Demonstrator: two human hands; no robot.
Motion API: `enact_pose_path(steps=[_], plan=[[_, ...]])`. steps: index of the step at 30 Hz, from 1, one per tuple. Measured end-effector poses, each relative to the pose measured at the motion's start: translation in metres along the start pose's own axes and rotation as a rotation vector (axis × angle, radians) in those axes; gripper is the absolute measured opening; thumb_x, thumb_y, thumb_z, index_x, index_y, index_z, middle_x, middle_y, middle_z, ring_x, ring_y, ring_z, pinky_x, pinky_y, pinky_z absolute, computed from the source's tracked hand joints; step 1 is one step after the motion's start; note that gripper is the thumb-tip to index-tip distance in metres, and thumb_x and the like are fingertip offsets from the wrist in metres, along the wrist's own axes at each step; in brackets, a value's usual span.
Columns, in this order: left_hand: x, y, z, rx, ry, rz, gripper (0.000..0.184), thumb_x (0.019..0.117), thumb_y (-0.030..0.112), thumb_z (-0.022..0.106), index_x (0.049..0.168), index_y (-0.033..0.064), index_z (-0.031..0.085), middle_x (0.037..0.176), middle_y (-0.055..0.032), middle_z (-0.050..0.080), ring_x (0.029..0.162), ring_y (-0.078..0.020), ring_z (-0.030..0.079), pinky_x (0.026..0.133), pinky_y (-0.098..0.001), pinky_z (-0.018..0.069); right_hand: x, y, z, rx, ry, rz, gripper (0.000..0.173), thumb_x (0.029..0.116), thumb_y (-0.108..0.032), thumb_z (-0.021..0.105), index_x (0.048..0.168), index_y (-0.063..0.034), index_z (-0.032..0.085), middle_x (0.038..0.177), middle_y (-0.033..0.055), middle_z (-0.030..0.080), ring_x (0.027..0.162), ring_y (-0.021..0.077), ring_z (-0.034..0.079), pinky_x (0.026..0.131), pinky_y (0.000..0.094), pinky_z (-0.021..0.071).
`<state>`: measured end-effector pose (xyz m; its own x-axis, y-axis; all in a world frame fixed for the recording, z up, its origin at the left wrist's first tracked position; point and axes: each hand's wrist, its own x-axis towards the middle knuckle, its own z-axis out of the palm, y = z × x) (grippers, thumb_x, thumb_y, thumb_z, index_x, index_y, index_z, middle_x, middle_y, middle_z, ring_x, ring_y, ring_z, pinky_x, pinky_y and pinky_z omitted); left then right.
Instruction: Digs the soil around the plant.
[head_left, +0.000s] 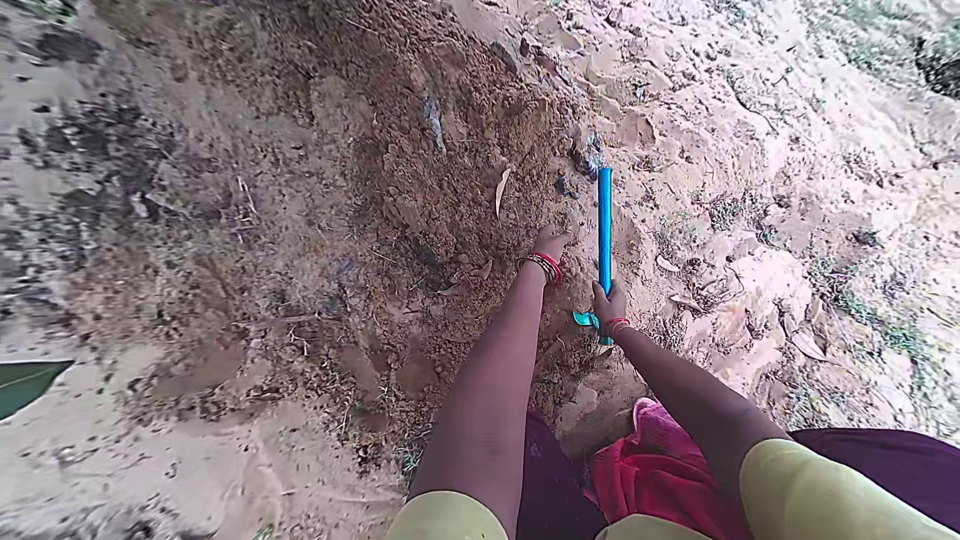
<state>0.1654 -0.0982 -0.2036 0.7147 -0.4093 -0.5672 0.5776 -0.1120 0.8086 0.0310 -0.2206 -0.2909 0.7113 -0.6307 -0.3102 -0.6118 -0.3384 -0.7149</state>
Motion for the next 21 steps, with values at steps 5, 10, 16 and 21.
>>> enact_pose_path(steps=[5,10,16,21], plan=[[-0.011,0.023,0.002,-0.102,-0.020,0.055,0.058,0.1091,0.021,0.051,0.159,0.0026,0.029,0.158,-0.0249,0.039,0.145,-0.0375,0.040,0.115,-0.0554,0.0362,-0.006,-0.018,-0.031,-0.046,-0.096,-0.075,0.035,0.1081,-0.027,0.051,0.117,0.0057,0.058,0.082,0.0136,0.059,0.071,0.0242,0.059,0.073,0.0449,0.0500],[-0.028,0.064,-0.012,-0.351,0.243,0.225,0.046,0.1075,0.009,0.050,0.151,-0.0016,0.038,0.149,-0.0242,0.047,0.128,-0.0319,0.054,0.103,-0.0469,0.0466,0.004,-0.082,-0.054,-0.126,-0.190,-0.130,0.039,0.1101,-0.031,0.049,0.123,0.0052,0.057,0.089,0.0168,0.061,0.076,0.0266,0.061,0.077,0.0458,0.0505],[-0.069,0.103,-0.026,-0.541,0.475,0.363,0.044,0.1055,0.001,0.049,0.148,0.0000,0.040,0.144,-0.0198,0.049,0.114,-0.0218,0.057,0.093,-0.0366,0.0502,0.060,-0.269,-0.081,-0.171,-0.186,-0.512,0.042,0.1095,-0.031,0.049,0.124,0.0078,0.057,0.100,0.0253,0.063,0.088,0.0370,0.064,0.083,0.0562,0.0497],[-0.091,0.111,-0.049,-0.595,0.561,0.373,0.043,0.1050,0.002,0.049,0.147,0.0023,0.042,0.142,-0.0184,0.051,0.115,-0.0227,0.058,0.094,-0.0384,0.0502,0.056,-0.278,-0.095,-0.312,-0.378,-0.174,0.048,0.1111,-0.045,0.042,0.125,-0.0012,0.054,0.079,0.0070,0.048,0.060,0.0173,0.047,0.059,0.0353,0.0451]])
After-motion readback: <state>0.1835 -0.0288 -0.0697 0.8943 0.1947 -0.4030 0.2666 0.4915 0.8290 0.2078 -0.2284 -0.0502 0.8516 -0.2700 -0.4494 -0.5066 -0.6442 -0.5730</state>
